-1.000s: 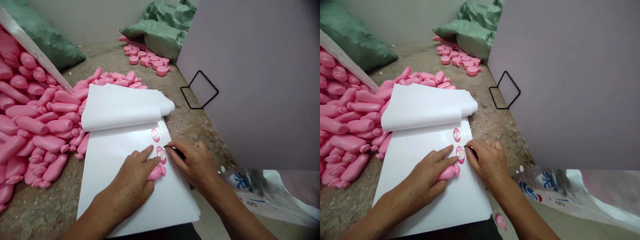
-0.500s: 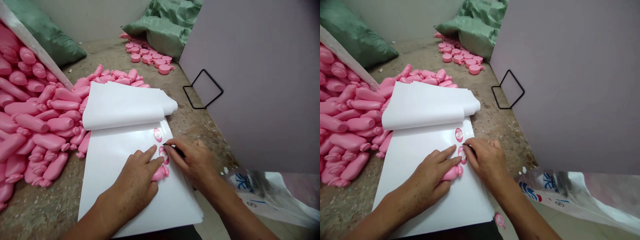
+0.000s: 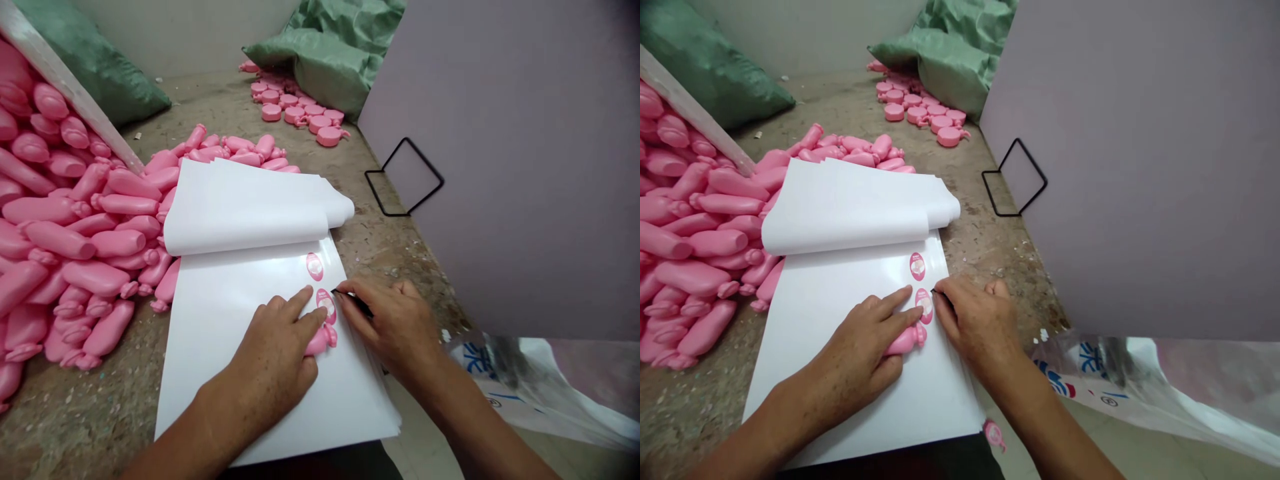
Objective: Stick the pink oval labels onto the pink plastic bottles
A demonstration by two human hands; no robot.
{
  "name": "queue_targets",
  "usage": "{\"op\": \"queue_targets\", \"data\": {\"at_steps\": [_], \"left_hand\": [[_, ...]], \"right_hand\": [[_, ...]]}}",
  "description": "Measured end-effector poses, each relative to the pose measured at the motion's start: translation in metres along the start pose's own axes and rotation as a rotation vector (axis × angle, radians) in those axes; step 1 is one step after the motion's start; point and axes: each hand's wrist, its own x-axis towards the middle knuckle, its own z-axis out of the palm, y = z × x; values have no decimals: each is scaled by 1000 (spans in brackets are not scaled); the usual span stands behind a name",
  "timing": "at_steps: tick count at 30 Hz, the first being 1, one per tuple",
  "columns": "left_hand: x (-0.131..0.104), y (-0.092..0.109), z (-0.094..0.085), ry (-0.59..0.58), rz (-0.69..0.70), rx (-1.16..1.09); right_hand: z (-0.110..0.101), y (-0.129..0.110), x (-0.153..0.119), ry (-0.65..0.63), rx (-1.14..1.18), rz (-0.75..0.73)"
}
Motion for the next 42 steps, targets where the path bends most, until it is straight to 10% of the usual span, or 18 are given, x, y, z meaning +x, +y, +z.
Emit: {"op": "queue_targets", "data": {"at_steps": [33,42], "left_hand": [[0,-3,3,23,22,-57],[-4,-14,7,240,52,-407]], "right_hand": [[9,2,7,-51,116,73],[14,-1,8,50,49,142]]}}
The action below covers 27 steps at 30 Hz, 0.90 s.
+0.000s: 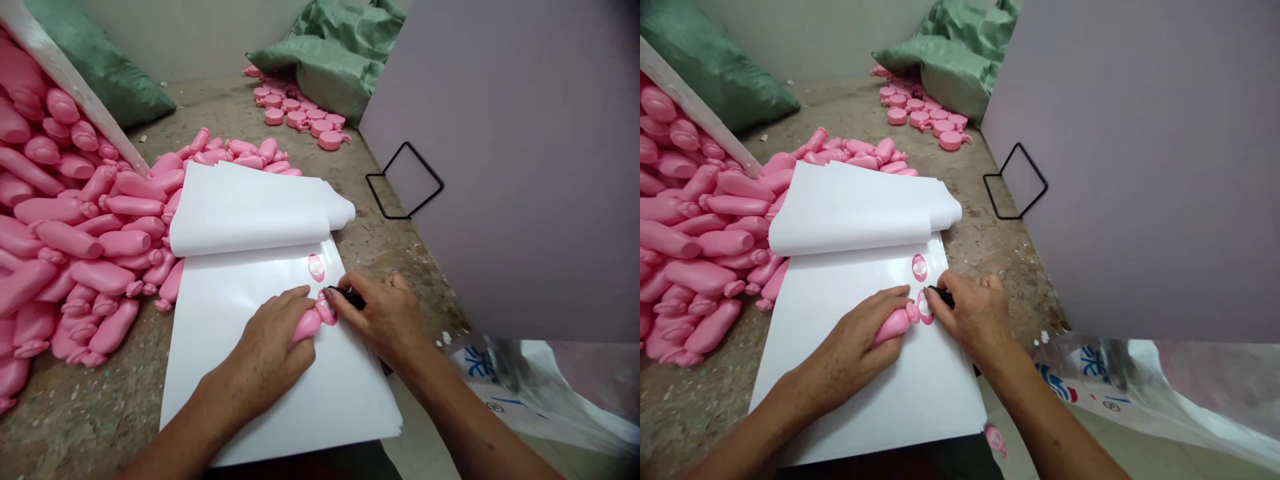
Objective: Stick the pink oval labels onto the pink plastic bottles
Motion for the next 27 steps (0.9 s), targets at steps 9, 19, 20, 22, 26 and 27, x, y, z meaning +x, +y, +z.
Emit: {"op": "queue_targets", "data": {"at_steps": [9,19,20,22,26,27], "left_hand": [[2,3,-7,68,-55,-166],[1,0,-9,120,-120,-251],[1,0,-8,126,-119,-256],[0,0,-7,144,-120,-284],[1,0,-4,194,-128,-360],[1,0,-3,203,-130,-372]], "right_hand": [[-16,11,-13,-136,223,237],[-7,12,0,-196,63,24],[-6,11,0,-186,63,34],[-6,7,0,-176,117,72],[-16,-1,-3,-188,474,276],[-20,-3,-5,-188,584,344]]}}
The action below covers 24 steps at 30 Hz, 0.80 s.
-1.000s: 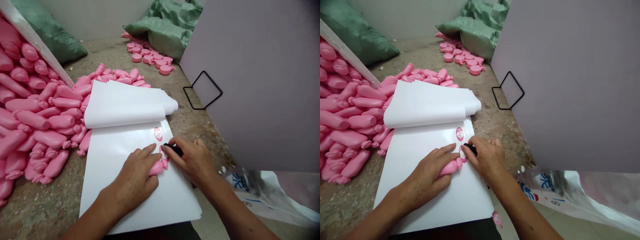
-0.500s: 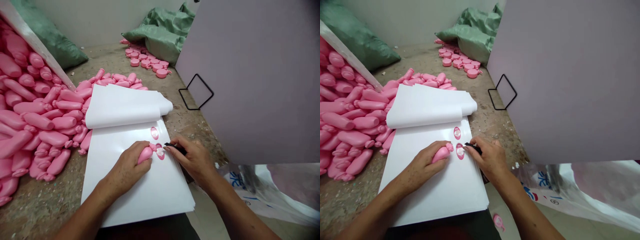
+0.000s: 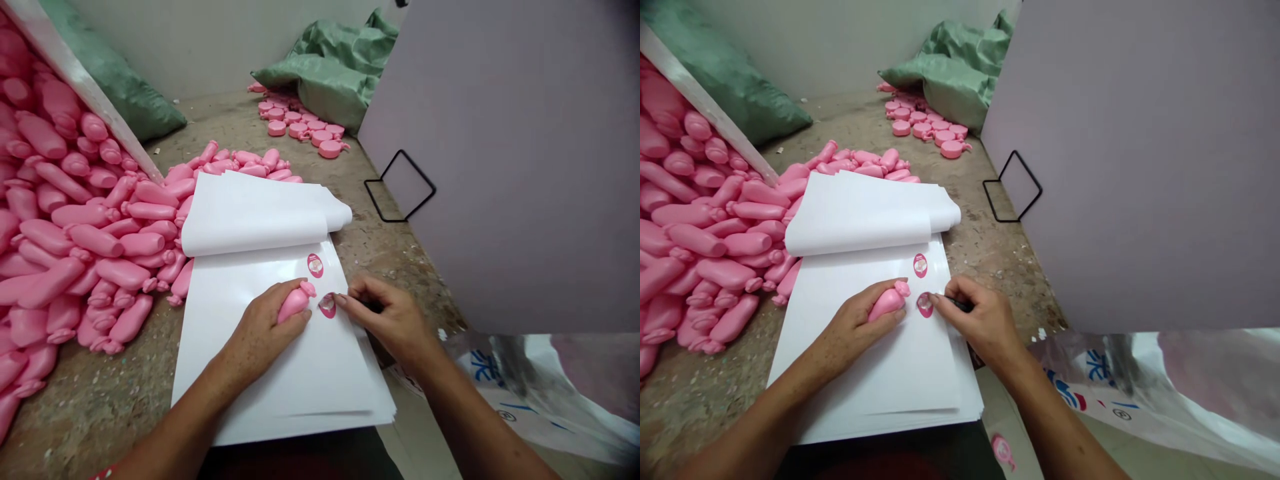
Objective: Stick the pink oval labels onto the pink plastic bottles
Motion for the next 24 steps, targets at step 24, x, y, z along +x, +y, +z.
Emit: {"op": "queue_targets", "data": {"at_steps": [24], "left_hand": [[-75,8,2,23,-321,-1222]], "right_hand": [[30,-65,-44,-258,258,55]]}}
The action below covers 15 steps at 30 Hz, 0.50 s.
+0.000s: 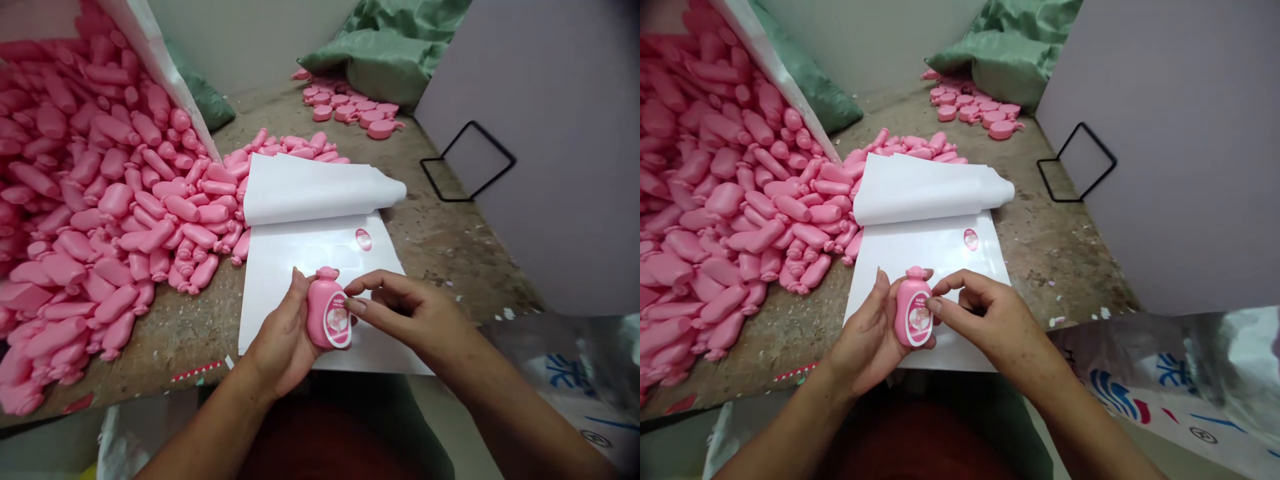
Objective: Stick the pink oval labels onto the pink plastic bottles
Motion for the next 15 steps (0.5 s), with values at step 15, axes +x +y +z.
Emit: {"op": "queue_targets", "data": {"at_steps": [15], "left_hand": [[-1,-5,-5,17,28,37]], "right_hand": [[0,4,-2,-19,-19,-52]]}}
